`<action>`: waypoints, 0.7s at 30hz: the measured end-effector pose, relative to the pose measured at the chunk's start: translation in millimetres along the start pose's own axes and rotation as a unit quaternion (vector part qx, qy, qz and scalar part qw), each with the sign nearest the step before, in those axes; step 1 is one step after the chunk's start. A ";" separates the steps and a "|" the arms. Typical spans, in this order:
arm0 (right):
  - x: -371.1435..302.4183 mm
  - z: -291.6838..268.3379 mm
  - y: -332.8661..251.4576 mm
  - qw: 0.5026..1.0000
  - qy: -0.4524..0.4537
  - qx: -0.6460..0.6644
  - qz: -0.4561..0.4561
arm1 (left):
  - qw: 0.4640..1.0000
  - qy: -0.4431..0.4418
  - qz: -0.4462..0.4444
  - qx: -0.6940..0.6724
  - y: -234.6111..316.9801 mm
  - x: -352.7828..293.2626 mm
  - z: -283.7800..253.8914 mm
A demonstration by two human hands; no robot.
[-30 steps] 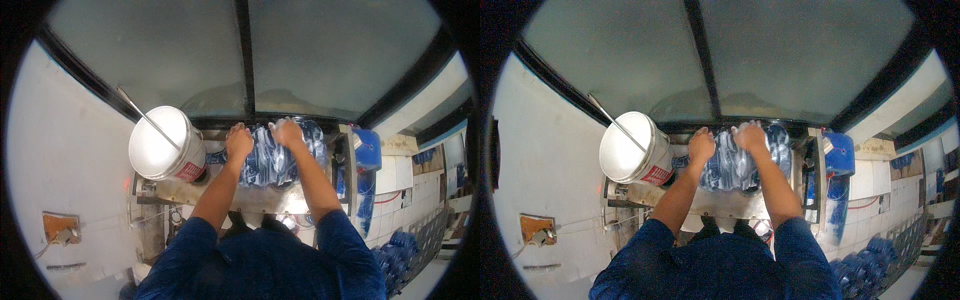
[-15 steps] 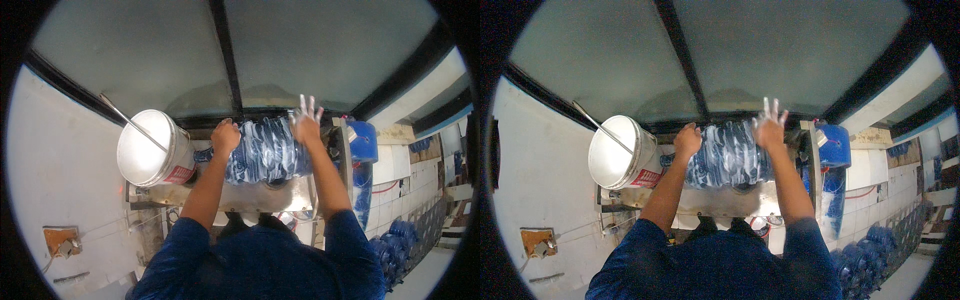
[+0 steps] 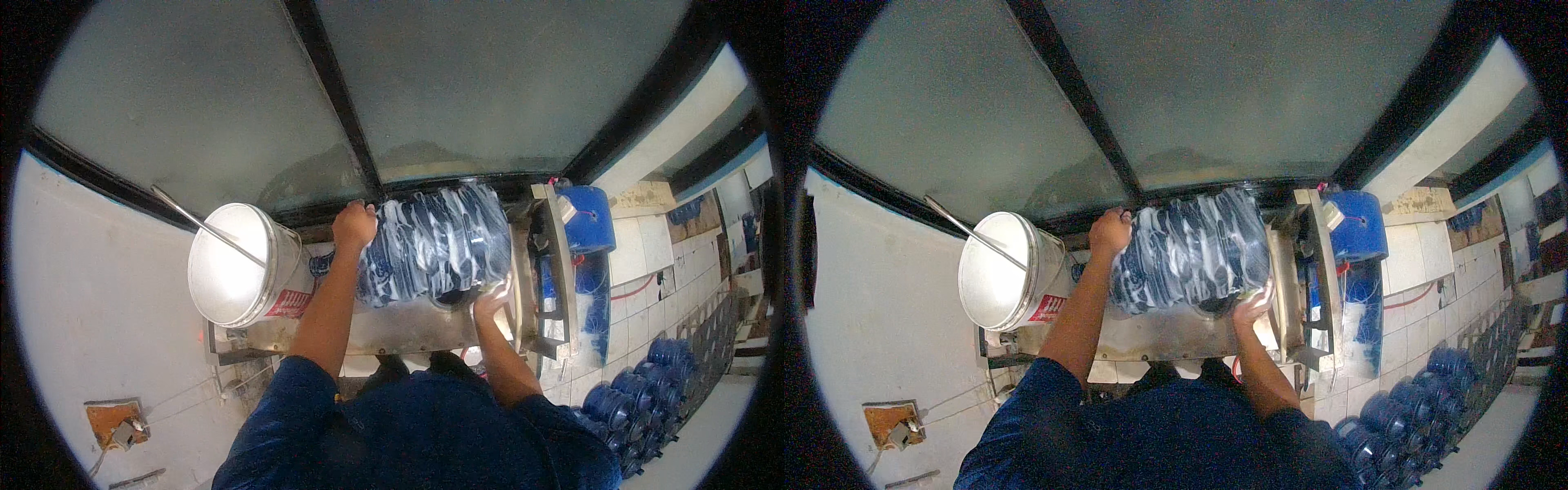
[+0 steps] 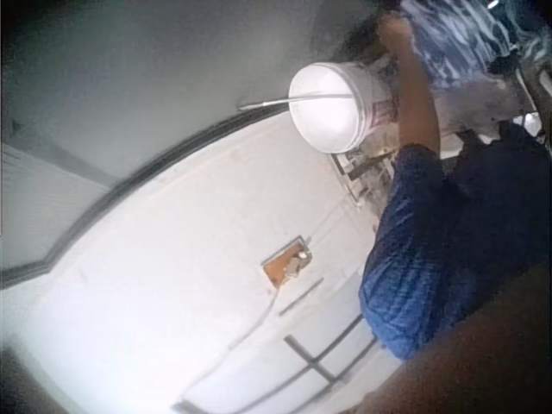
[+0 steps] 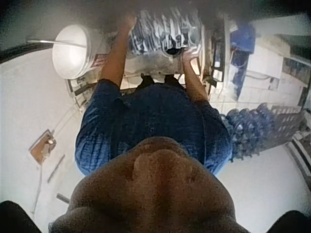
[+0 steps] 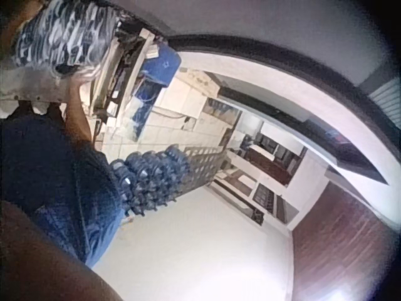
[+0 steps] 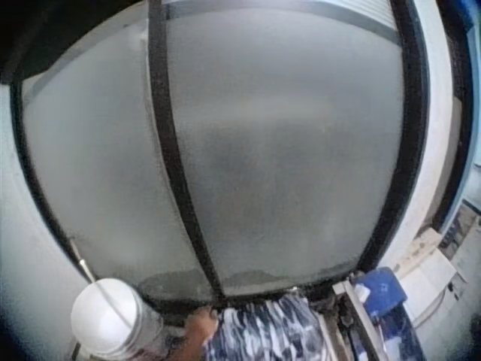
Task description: The person retrieves a large blue water jug, places it on a metal sink, and scrubs the exterior with a soapy sponge. They rinse the jug with a hose and continue scrubbing the surface thoroughly.
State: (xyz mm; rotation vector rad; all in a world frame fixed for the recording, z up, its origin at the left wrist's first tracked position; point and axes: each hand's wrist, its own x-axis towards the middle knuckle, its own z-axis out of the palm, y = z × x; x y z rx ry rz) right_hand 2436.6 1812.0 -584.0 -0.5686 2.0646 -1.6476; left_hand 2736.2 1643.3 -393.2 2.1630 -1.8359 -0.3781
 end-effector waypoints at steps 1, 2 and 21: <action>7.7 -2.6 52.7 0.988 0.044 -0.142 -0.032 | 0.999 -0.031 0.006 0.004 15.3 6.5 -1.4; 17.7 1.0 63.8 0.994 0.045 -0.102 0.019 | 0.999 -0.049 0.002 0.007 18.6 7.3 -4.5; 107.1 150.8 -270.7 0.707 -0.335 -0.576 -0.236 | 0.991 0.128 0.010 -0.030 10.8 -67.8 -1.2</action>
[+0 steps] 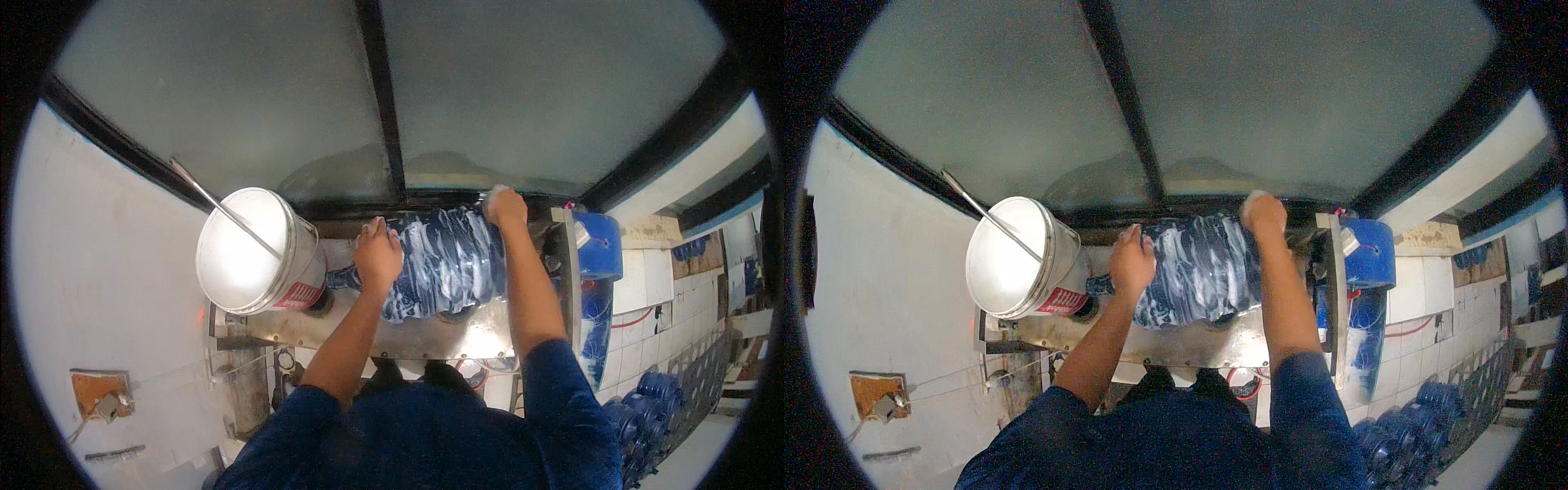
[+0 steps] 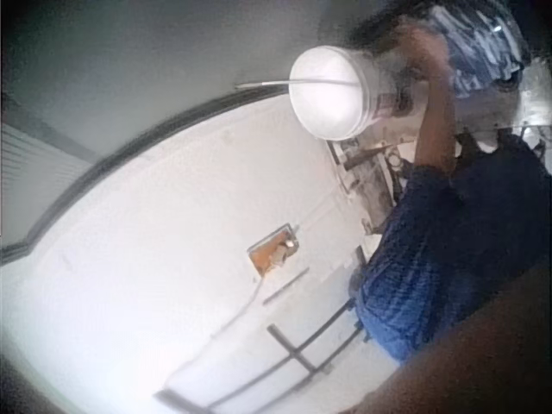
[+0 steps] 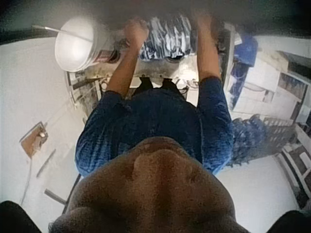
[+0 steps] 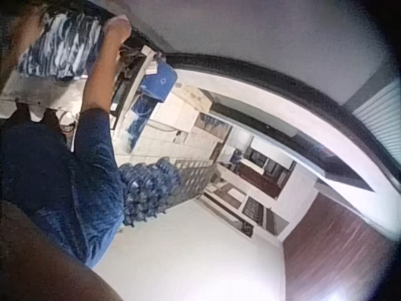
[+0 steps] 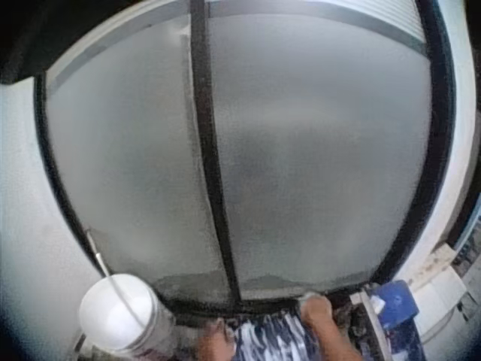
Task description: The person retrieves a large blue water jug, places it on a metal sink, and scrubs the exterior with a soapy sponge. They rinse the jug with a hose and continue scrubbing the surface thoroughly.
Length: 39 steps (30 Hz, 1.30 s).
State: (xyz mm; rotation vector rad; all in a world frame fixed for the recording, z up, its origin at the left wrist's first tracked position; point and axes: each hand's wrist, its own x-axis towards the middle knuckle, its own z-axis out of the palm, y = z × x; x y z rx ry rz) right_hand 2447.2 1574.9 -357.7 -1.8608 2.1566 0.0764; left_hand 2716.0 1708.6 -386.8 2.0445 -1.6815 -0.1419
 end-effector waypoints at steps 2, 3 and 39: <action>27.5 11.2 -10.1 0.998 -0.044 -0.031 -0.029 | 0.999 0.035 0.015 -0.003 7.2 -10.7 -2.8; 33.2 16.2 -15.3 0.996 -0.066 -0.046 -0.046 | 0.999 0.032 0.011 -0.014 9.7 -12.0 -6.0; 57.0 86.8 -60.9 0.929 -0.093 0.000 -0.358 | 0.999 0.012 -0.004 -0.035 12.9 -21.5 -5.1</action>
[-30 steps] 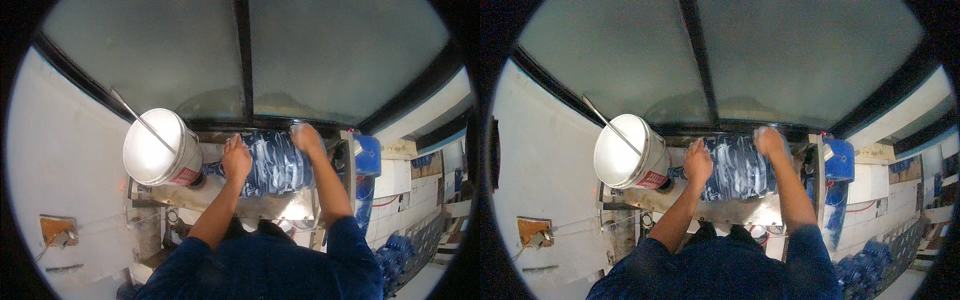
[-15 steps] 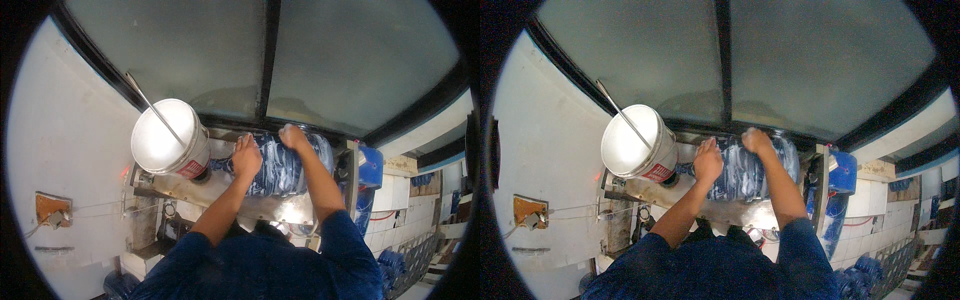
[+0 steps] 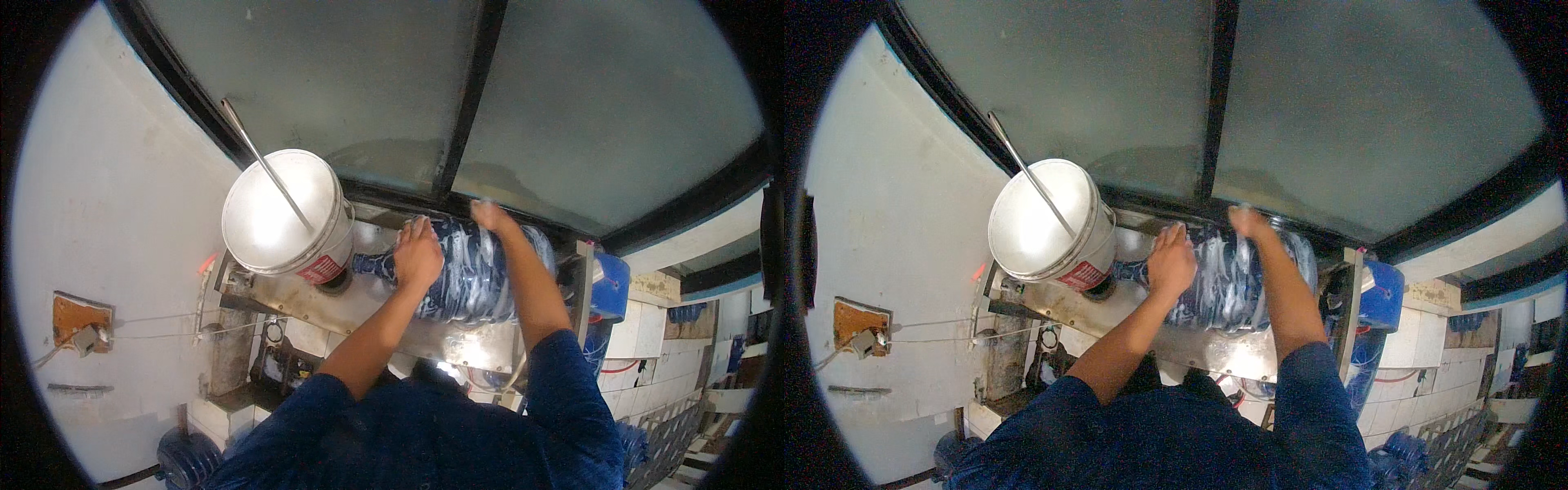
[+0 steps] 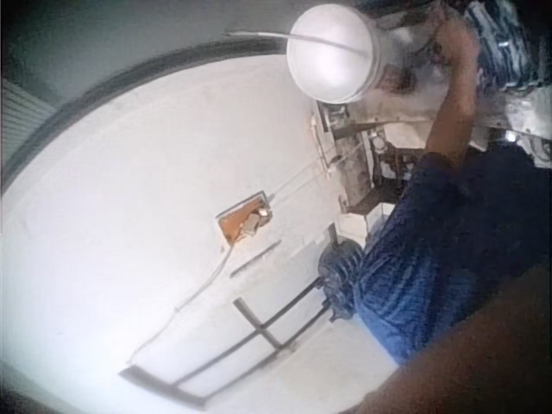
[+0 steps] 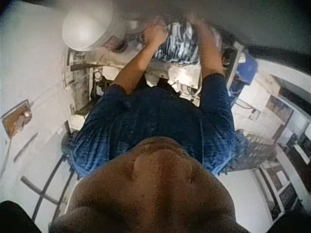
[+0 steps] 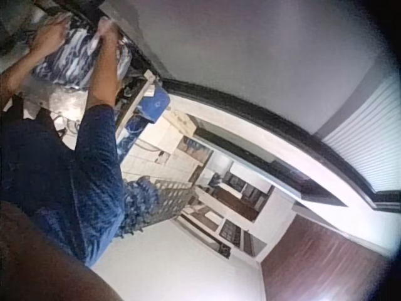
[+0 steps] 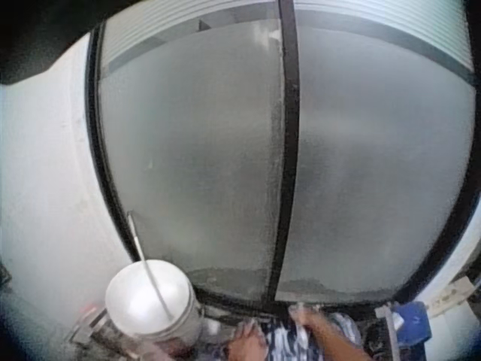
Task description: The person retrieves a large blue water jug, places it on a metal sink, and scrubs the exterior with a soapy sponge. They rinse the jug with a hose and continue scrubbing the surface thoroughly.
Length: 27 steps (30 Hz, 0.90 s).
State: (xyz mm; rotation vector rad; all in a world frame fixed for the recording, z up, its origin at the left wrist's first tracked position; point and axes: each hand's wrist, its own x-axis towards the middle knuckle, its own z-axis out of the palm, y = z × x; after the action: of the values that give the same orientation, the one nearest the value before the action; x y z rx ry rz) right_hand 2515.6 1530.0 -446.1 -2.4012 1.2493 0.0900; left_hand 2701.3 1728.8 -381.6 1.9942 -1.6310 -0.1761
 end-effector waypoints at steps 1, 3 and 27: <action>2.5 2.0 -19.3 0.998 0.016 -0.022 -0.051 | 1.000 -0.006 -0.001 0.000 0.4 2.2 1.0; -46.4 -27.9 -122.6 0.993 0.020 0.021 0.116 | 0.999 -0.011 -0.031 0.000 -13.6 3.2 0.4; -130.3 15.5 -181.6 0.966 0.240 0.059 -0.071 | 0.973 -0.036 -0.154 -0.166 -9.5 21.7 -13.5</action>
State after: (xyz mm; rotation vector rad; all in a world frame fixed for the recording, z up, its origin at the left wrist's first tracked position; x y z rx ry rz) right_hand 2584.8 1727.1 -365.3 -2.4774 1.2257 -0.6249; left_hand 2720.8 1714.0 -369.7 1.9795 -1.2259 -0.6037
